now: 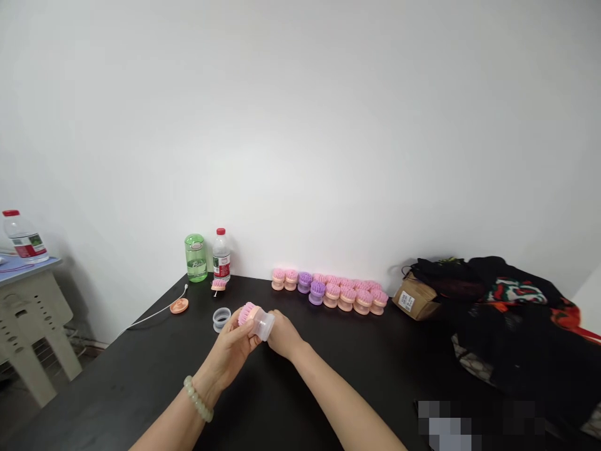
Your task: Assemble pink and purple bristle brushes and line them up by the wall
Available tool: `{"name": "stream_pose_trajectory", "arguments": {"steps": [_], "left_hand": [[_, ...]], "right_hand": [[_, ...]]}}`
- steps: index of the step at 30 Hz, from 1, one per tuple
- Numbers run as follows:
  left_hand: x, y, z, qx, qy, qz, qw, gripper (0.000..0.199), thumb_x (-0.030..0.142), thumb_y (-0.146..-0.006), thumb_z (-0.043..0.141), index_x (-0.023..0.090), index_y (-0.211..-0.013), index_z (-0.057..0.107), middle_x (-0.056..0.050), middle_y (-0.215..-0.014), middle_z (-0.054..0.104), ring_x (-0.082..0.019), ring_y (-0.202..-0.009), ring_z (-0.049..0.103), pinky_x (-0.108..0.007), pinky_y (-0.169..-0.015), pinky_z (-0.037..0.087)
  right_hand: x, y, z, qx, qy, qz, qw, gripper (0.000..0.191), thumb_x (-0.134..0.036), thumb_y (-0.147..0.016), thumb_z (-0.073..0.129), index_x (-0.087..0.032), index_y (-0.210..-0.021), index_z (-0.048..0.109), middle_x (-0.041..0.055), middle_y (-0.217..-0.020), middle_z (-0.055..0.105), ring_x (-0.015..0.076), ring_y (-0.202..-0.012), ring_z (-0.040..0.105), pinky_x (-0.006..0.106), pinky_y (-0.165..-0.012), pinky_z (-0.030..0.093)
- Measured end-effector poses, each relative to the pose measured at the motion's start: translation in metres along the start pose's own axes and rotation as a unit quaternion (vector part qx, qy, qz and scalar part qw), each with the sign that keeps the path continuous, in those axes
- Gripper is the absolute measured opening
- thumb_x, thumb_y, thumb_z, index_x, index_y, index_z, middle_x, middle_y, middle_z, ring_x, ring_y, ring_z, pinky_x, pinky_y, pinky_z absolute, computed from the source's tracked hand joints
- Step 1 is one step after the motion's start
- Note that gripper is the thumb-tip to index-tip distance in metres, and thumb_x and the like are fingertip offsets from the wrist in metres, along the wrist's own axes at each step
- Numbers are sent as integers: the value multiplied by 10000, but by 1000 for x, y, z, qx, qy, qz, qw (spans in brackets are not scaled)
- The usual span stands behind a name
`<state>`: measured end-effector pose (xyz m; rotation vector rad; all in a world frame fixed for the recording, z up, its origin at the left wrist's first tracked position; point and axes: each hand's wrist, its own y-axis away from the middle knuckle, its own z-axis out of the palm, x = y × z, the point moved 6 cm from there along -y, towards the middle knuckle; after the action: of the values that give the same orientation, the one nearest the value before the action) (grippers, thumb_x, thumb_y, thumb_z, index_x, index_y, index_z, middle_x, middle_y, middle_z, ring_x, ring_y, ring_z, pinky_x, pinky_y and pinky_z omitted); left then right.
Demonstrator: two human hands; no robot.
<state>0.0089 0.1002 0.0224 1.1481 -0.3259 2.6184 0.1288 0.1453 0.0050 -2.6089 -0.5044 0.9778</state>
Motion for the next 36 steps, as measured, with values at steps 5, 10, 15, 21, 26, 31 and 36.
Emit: {"name": "stream_pose_trajectory", "arguments": {"steps": [5, 10, 15, 21, 26, 31, 36], "left_hand": [[-21, -1, -5, 11, 37, -56, 998, 357, 285, -668, 873, 176, -921, 646, -25, -886, 684, -138, -780, 643, -263, -741, 488], [-39, -1, -7, 26, 60, -88, 994, 325, 261, -690, 866, 174, -915, 648, -32, -876, 699, -135, -753, 663, -268, -743, 509], [-45, 8, 6, -11, 57, -108, 992, 392, 224, -647, 894, 152, -963, 675, -70, -930, 710, -169, -822, 681, -305, -819, 522], [-44, 19, 23, -77, 23, -98, 992, 383, 249, -663, 890, 154, -961, 670, -75, -961, 691, -196, -884, 673, -337, -875, 503], [-48, 22, 24, -65, -4, -107, 992, 376, 218, -644, 900, 165, -917, 646, -48, -916, 673, -176, -826, 664, -342, -849, 506], [-46, 22, 26, -67, -5, -92, 994, 352, 208, -660, 890, 161, -894, 632, -43, -906, 665, -181, -868, 655, -352, -868, 507], [-44, 19, 23, -70, -13, -75, 995, 352, 216, -680, 878, 164, -919, 625, -36, -908, 658, -167, -852, 643, -328, -831, 511]], "right_hand": [[13, 65, -48, 42, -88, 65, 993, 278, -399, -967, 457, -224, -771, 550, -13, -682, 660, 175, -617, 641, 315, -632, 509], [7, 93, -67, 99, -358, 118, 921, 384, -577, -935, 471, -201, -909, 544, 31, -720, 687, 198, -616, 689, 291, -530, 507], [-4, 98, -57, 140, -490, 142, 849, 425, -604, -812, 673, -190, -878, 611, 27, -688, 671, 187, -588, 665, 269, -496, 491], [-3, 107, -53, 168, -448, 154, 864, 432, -624, -862, 597, -192, -867, 624, 3, -631, 628, 154, -522, 611, 240, -442, 452], [2, 113, -60, 169, -323, 167, 916, 530, -648, -904, 496, -188, -1089, 685, 7, -562, 642, 183, -518, 612, 304, -552, 518], [1, 118, -66, 167, -268, 159, 935, 578, -667, -880, 506, -209, -1171, 706, 85, -777, 753, 297, -835, 720, 412, -784, 587], [-5, 118, -56, 137, -326, 123, 927, 539, -569, -874, 600, -222, -1286, 640, 101, -1057, 720, 218, -673, 716, 408, -711, 624]]}}
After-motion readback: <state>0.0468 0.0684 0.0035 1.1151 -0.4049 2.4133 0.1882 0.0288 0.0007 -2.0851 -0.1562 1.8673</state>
